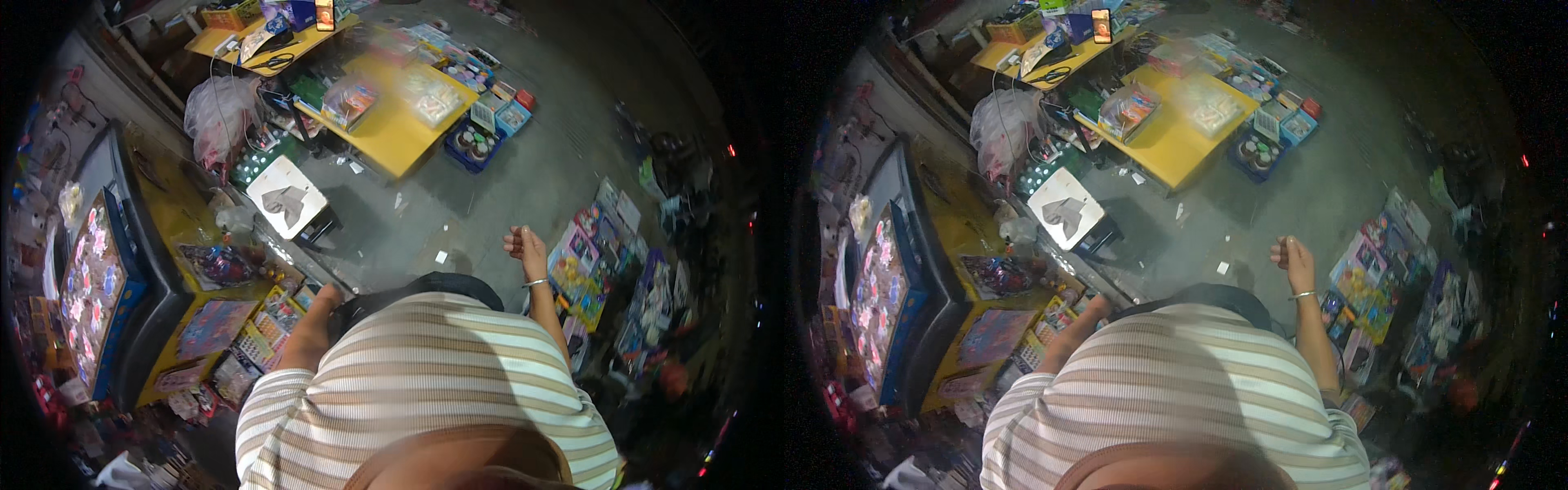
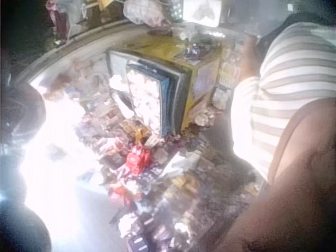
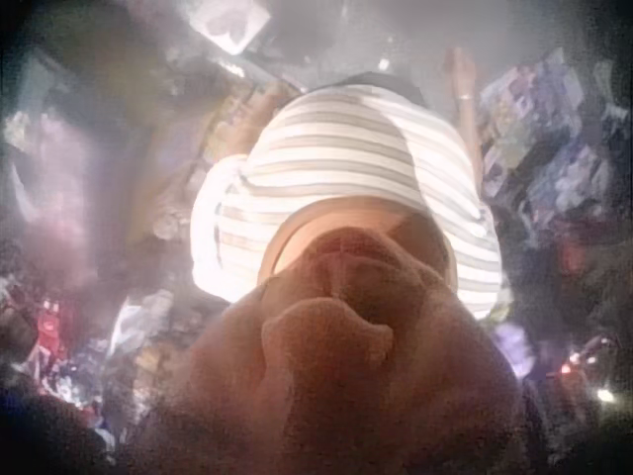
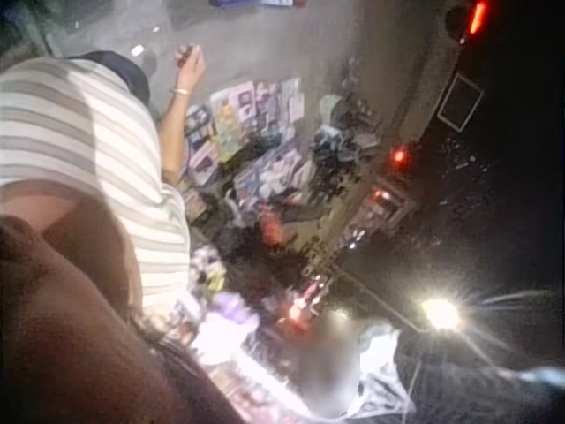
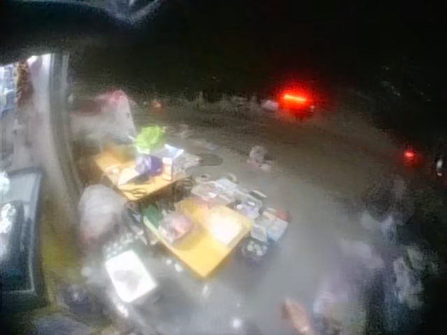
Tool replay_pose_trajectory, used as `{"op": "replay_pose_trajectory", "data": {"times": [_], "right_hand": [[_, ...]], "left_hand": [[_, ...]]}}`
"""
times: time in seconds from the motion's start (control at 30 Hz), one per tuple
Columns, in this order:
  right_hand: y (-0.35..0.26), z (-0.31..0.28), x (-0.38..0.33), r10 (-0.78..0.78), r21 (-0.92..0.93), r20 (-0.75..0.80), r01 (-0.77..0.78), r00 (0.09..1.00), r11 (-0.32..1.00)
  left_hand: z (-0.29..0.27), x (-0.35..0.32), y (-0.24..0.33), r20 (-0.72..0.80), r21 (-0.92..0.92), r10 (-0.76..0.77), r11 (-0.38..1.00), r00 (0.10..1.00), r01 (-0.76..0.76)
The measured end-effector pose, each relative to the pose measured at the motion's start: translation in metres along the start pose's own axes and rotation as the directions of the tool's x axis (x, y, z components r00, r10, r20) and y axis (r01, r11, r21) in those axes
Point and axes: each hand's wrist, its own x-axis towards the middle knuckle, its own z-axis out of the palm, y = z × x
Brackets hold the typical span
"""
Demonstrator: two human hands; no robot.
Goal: The person organizes stationery items in a store. They pick up various items from a display box and a table, including plastic containers and packaged goods, and place them on shelves. The person also handles a yellow board and a plastic bag.
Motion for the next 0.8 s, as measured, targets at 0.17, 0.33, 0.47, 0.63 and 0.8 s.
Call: {"op": "replay_pose_trajectory", "data": {"times": [0.17, 0.33, 0.47, 0.63, 0.8], "right_hand": [[-0.016, -0.01, 0.122, 0.069, 0.016, 0.107, -0.071, 0.992, 0.997], [-0.008, 0.018, 0.236, 0.197, -0.1, 0.267, -0.176, 0.943, 0.979], [0.005, 0.033, 0.323, 0.299, -0.199, 0.34, -0.242, 0.892, 0.95], [-0.008, 0.041, 0.401, 0.455, -0.402, 0.366, -0.303, 0.812, 0.864], [-0.042, 0.101, 0.486, 0.467, -0.386, 0.497, -0.296, 0.731, 0.874]], "left_hand": [[0.009, 0.024, 0.001, 0.07, 0.317, 0.065, 0.945, 0.995, -0.084], [0.003, 0.053, 0.047, -0.089, 0.21, 0.191, 0.963, 0.978, -0.169], [-0.019, 0.128, 0.074, 0.115, 0.327, 0.198, 0.918, 0.973, -0.226], [-0.074, 0.231, 0.118, -0.142, -0.613, -0.335, 0.769, 0.932, 0.183], [-0.195, 0.283, 0.163, -0.327, -0.894, -0.612, 0.448, 0.72, -0.025]]}}
